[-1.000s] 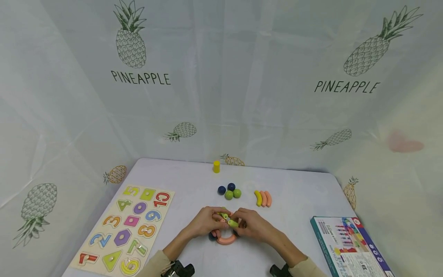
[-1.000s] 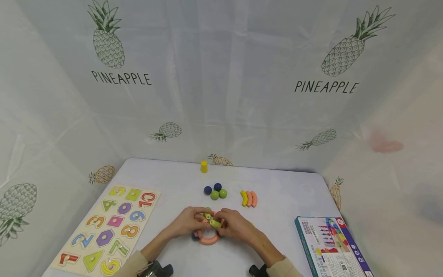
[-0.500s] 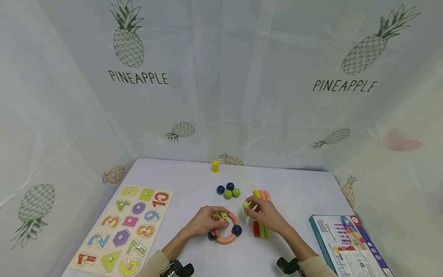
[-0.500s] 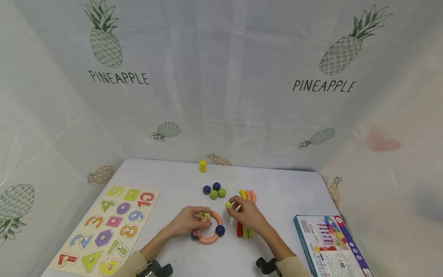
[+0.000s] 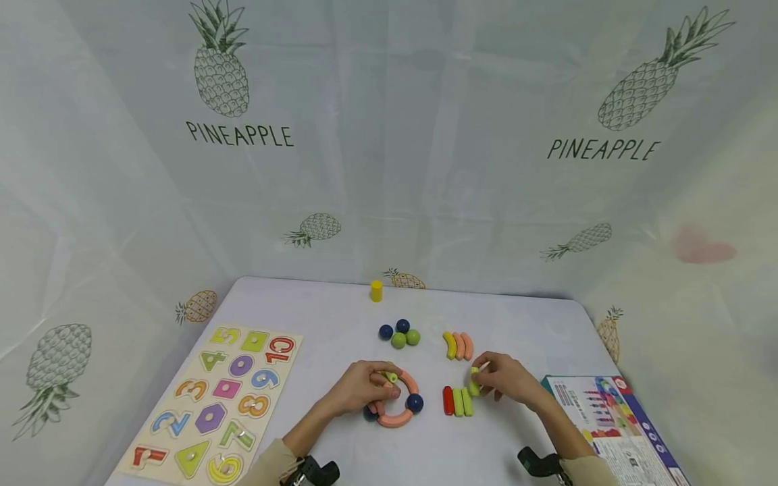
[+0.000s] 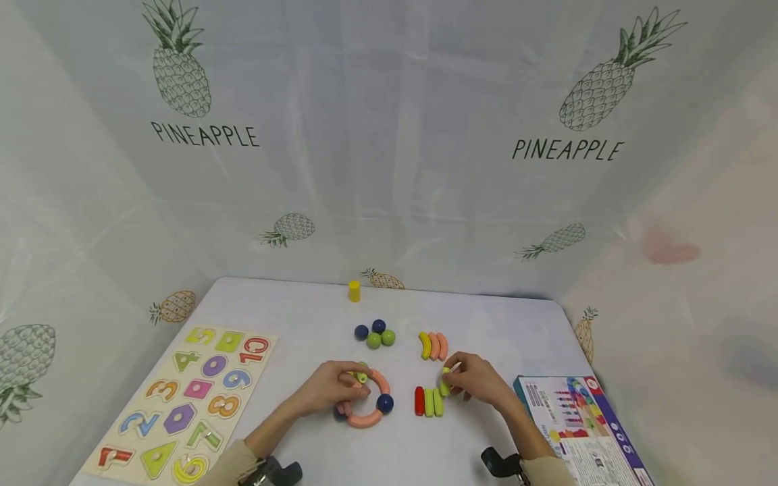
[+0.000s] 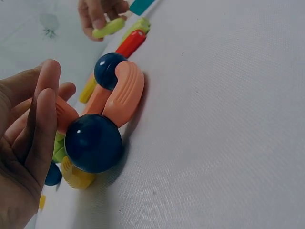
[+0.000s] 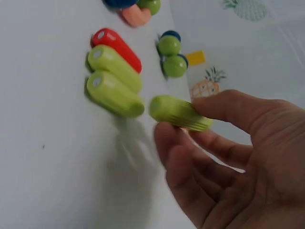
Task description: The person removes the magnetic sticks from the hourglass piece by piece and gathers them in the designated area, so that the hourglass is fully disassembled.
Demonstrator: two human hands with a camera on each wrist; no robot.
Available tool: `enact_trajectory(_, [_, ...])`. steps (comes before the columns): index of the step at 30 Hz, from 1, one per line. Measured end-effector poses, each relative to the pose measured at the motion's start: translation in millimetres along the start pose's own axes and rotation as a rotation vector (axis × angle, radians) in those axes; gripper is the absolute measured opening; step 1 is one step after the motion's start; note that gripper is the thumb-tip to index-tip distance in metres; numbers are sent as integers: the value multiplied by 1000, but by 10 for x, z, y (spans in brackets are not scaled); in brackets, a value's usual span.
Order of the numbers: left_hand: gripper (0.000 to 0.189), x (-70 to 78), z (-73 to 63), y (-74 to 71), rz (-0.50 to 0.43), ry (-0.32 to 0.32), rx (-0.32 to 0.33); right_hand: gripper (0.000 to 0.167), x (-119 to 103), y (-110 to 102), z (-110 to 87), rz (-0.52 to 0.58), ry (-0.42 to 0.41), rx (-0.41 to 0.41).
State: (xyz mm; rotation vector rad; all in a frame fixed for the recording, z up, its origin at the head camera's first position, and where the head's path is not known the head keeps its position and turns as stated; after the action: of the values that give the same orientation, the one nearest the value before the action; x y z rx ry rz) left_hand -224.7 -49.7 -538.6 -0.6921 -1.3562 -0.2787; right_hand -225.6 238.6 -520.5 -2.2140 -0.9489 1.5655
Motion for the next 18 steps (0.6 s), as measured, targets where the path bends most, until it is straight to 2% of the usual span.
enact_trajectory(5, [40, -6, 2, -5, 15, -2, 1, 26, 169, 83, -38, -3, 54, -155])
enact_trajectory(7, [40, 4, 1, -11, 31, 0, 3, 25, 206, 112, -37, 3, 71, -190])
enact_trajectory(18, [40, 25, 1, -6, 39, 5, -3, 28, 199, 177, -15, -3, 64, -199])
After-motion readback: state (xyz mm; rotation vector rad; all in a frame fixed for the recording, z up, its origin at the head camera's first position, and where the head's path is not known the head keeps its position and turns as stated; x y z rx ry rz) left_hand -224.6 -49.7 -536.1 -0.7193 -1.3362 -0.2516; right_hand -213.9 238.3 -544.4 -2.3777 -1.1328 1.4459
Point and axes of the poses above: each hand's wrist, its own z-axis towards the middle knuckle, its own y-axis out of the palm, x = y × z, the point moved 8 cm from there along z, towards the middle knuckle, and after that the axes turned 8 degrees about y, right-handed, at the moved point
